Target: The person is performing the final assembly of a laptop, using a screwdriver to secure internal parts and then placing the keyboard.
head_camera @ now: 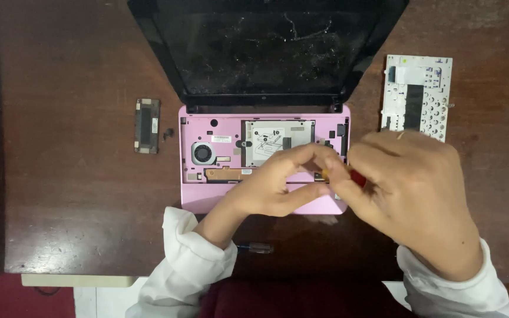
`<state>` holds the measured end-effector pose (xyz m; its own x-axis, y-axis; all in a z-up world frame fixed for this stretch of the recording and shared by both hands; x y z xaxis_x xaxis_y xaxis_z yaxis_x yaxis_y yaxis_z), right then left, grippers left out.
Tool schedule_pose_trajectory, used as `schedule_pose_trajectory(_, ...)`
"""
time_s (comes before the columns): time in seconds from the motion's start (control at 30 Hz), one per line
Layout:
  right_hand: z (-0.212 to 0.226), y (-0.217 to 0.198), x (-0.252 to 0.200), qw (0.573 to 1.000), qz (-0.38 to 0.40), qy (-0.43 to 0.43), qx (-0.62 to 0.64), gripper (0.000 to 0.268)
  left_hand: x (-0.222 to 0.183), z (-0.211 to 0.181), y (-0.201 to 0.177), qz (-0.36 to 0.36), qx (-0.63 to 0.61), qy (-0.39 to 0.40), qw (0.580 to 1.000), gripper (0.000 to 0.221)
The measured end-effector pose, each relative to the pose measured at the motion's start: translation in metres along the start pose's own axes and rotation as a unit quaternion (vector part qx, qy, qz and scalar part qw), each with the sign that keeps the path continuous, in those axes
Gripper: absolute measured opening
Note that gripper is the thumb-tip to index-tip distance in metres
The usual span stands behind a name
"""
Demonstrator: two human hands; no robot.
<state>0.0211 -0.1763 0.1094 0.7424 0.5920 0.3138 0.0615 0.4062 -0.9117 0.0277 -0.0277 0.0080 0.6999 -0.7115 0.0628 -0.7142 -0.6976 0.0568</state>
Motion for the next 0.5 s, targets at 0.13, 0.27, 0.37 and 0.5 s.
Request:
schedule_pose_trajectory(0.13, -0.002, -0.001, -0.005, 0.997, 0.038, 0.018, 0.066, 0.056, 0.006, 0.014, 0.005, -0.068, 0.070, 0.003, 0.995, 0.009)
schedule_pose_trajectory(0.27, -0.017, -0.012, -0.010, 0.987, 0.141, 0.057, 0.041, 0.039, 0.008, 0.019, 0.002, -0.065, 0.104, 0.044, 0.991, 0.019)
schedule_pose_trajectory(0.37, -0.020, -0.018, -0.017, 0.977, 0.172, -0.014, 0.124, 0.054, 0.006, 0.024, 0.003, -0.057, 0.109, 0.061, 0.990, 0.025)
schedule_pose_trajectory(0.5, -0.009, -0.022, -0.012, 0.984, 0.110, -0.053, 0.130, 0.031, 0.006, 0.019, 0.002, -0.044, 0.092, 0.057, 0.993, 0.037)
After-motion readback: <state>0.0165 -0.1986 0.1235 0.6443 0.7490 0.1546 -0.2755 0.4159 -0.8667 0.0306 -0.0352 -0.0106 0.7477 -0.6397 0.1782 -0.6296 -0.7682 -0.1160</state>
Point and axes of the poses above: each hand's wrist, its own x-axis towards the middle knuckle, its own y-axis out of the palm, z = x × y, the point moved 4 cm from there along x, towards the middle knuckle, and after that the axes turned 8 degrees about -y, right-handed, at the moved point
